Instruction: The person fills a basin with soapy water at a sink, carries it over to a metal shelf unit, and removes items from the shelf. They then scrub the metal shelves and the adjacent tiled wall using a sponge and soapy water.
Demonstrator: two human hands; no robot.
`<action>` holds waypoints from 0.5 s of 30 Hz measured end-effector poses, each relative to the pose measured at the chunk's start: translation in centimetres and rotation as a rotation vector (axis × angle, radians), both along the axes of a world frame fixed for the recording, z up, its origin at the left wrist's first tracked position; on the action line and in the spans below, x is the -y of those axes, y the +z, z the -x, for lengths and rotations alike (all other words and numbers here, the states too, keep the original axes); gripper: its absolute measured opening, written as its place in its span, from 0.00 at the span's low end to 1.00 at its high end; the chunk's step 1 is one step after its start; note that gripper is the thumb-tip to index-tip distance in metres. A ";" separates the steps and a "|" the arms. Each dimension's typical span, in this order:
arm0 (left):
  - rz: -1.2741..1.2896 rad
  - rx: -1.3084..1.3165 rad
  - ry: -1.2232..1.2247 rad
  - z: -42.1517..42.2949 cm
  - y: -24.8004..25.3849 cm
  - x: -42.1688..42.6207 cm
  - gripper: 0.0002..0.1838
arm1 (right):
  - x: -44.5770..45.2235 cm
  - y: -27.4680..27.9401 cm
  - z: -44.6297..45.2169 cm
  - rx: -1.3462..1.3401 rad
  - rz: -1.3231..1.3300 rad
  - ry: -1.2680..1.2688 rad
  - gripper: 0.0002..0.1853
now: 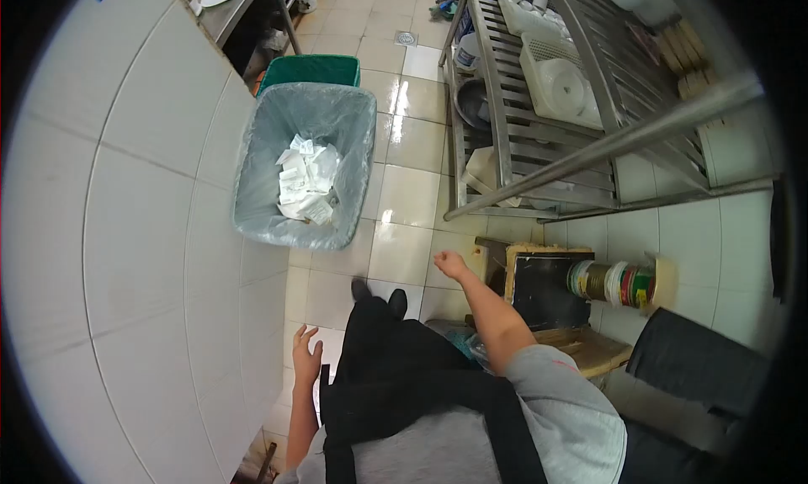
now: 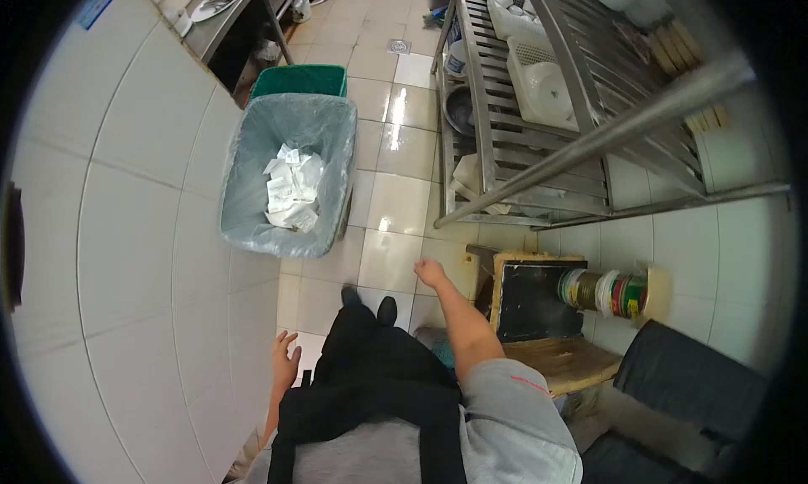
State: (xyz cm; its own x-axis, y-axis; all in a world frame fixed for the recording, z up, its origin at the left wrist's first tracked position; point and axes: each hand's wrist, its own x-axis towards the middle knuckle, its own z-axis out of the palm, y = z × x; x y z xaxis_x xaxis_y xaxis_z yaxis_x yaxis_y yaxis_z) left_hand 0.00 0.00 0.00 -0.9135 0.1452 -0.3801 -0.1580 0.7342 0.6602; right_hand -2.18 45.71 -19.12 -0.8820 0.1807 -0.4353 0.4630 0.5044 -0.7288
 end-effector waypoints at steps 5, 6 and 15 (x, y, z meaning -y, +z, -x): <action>-0.173 -0.066 0.209 10.5 2.7 -7.0 0.14 | -3.6 3.1 15.2 0.351 0.280 -0.192 0.16; -0.175 -0.121 0.201 14.0 3.3 -8.8 0.14 | -3.9 3.0 18.6 0.372 0.326 -0.250 0.15; -0.272 -0.218 -0.068 39.3 3.8 -27.1 0.04 | -16.2 -4.0 33.1 0.232 0.571 -0.875 0.11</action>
